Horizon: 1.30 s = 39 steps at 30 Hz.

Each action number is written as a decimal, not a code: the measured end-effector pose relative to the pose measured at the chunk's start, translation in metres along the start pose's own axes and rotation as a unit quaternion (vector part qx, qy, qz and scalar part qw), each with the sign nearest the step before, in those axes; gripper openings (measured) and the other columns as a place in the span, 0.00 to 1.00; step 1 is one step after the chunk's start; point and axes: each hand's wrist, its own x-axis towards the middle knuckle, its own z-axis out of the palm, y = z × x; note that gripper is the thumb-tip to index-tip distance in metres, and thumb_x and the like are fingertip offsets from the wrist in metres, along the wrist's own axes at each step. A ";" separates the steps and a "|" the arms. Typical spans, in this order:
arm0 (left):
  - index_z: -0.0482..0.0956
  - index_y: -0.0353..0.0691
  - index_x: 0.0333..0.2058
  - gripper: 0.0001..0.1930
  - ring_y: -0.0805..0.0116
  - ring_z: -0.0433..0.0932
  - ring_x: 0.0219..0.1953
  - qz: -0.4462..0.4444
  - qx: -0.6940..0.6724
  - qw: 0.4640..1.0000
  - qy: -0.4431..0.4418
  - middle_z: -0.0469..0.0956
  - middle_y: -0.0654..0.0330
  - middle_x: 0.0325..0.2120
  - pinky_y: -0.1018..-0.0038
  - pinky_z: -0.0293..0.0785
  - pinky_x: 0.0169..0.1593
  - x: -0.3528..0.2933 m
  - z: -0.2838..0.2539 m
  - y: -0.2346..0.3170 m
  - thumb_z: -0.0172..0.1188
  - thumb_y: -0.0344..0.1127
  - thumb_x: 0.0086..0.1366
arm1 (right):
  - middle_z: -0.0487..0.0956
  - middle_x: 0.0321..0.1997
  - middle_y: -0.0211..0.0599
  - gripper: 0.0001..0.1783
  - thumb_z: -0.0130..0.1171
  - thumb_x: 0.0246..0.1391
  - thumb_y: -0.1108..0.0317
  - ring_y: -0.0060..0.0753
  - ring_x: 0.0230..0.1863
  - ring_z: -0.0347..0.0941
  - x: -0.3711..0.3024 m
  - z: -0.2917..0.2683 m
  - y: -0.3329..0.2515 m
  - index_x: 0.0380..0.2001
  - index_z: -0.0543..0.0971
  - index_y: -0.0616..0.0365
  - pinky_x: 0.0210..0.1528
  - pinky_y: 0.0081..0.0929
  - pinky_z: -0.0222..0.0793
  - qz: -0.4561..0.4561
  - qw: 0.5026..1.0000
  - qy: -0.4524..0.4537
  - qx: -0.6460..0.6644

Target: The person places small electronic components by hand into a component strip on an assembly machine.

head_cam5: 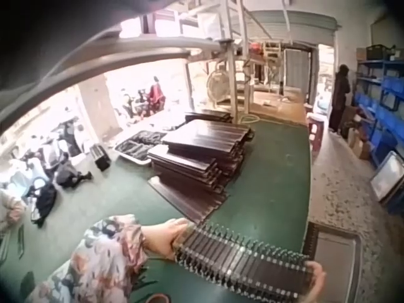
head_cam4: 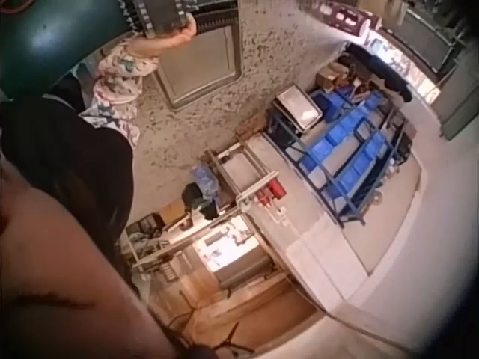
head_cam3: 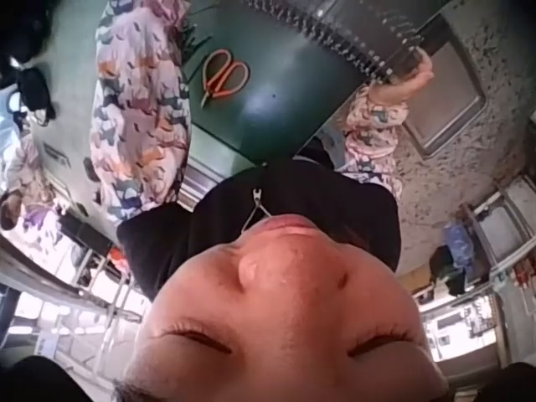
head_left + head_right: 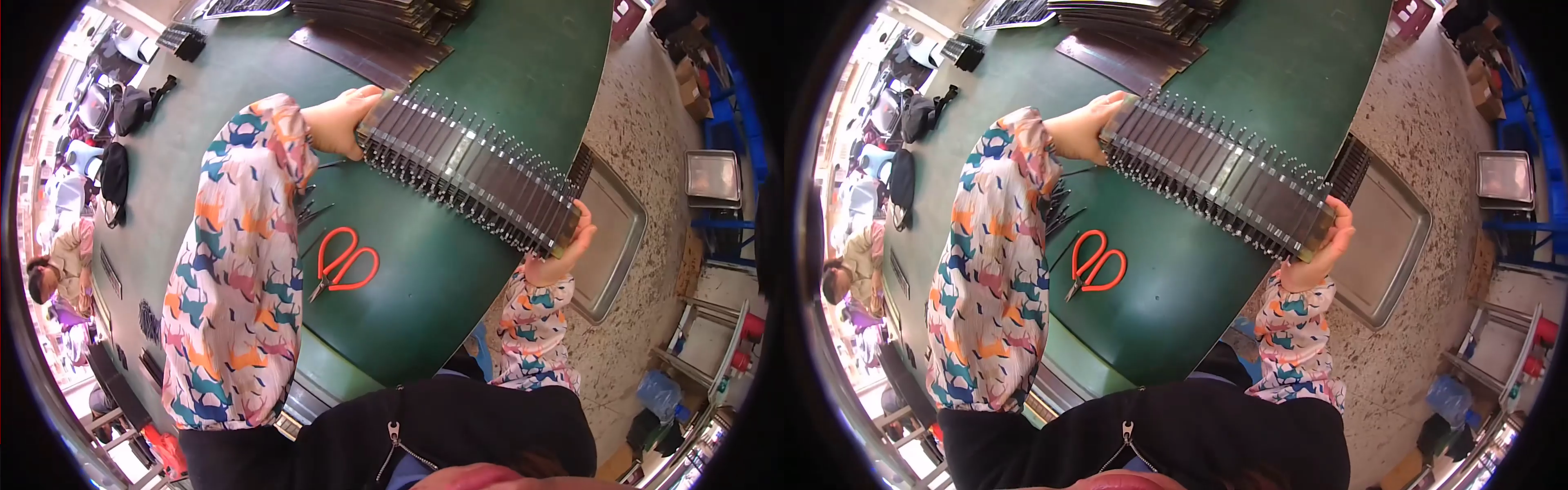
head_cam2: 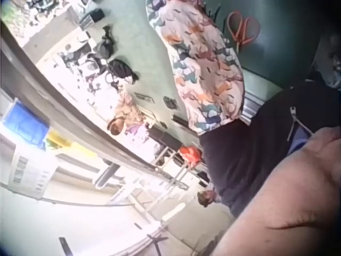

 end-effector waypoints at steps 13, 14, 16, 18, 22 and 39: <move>0.60 0.36 0.61 0.50 0.52 0.56 0.64 0.018 -0.028 0.999 -0.036 0.59 0.47 0.60 0.67 0.54 0.66 0.001 -0.011 0.009 0.70 0.32 0.33 | 0.80 0.39 0.37 0.27 0.31 0.66 0.48 0.30 0.40 0.78 -0.003 0.001 0.003 0.44 0.71 0.59 0.44 0.29 0.75 -0.010 0.999 -0.030 -0.003; 0.62 0.36 0.60 0.49 0.52 0.57 0.63 0.051 -0.019 0.998 -0.039 0.61 0.48 0.59 0.67 0.55 0.66 0.002 -0.008 0.003 0.70 0.32 0.32 | 0.80 0.39 0.37 0.26 0.31 0.66 0.48 0.30 0.40 0.78 -0.004 0.003 0.002 0.44 0.71 0.59 0.44 0.29 0.75 -0.010 1.000 -0.023 0.001; 0.64 0.37 0.58 0.47 0.52 0.60 0.59 0.091 -0.024 0.995 -0.017 0.64 0.49 0.55 0.67 0.58 0.63 0.007 -0.002 -0.006 0.70 0.33 0.32 | 0.80 0.40 0.37 0.26 0.30 0.66 0.49 0.30 0.40 0.78 -0.005 0.008 0.000 0.44 0.71 0.59 0.44 0.29 0.75 -0.011 1.000 -0.010 0.012; 0.68 0.37 0.53 0.42 0.51 0.66 0.52 0.180 -0.030 0.983 0.027 0.68 0.49 0.46 0.65 0.64 0.57 0.009 0.001 -0.015 0.70 0.34 0.33 | 0.80 0.40 0.37 0.26 0.30 0.66 0.49 0.30 0.40 0.78 -0.005 0.009 0.002 0.44 0.71 0.59 0.44 0.29 0.75 -0.011 1.000 -0.016 0.013; 0.66 0.38 0.54 0.43 0.51 0.68 0.52 0.108 -0.025 0.994 0.012 0.69 0.49 0.46 0.65 0.65 0.57 0.006 0.001 -0.008 0.70 0.34 0.33 | 0.80 0.40 0.38 0.26 0.30 0.66 0.49 0.31 0.40 0.78 -0.005 0.001 0.003 0.45 0.71 0.59 0.44 0.29 0.75 -0.013 1.000 -0.017 0.003; 0.49 0.45 0.62 0.50 0.47 0.74 0.48 0.077 -0.148 0.981 0.103 0.73 0.47 0.45 0.66 0.69 0.52 -0.015 0.011 0.019 0.66 0.24 0.38 | 0.68 0.51 0.42 0.37 0.29 0.62 0.40 0.35 0.51 0.67 -0.004 -0.009 0.013 0.54 0.64 0.65 0.55 0.33 0.63 -0.299 0.912 -0.034 -0.278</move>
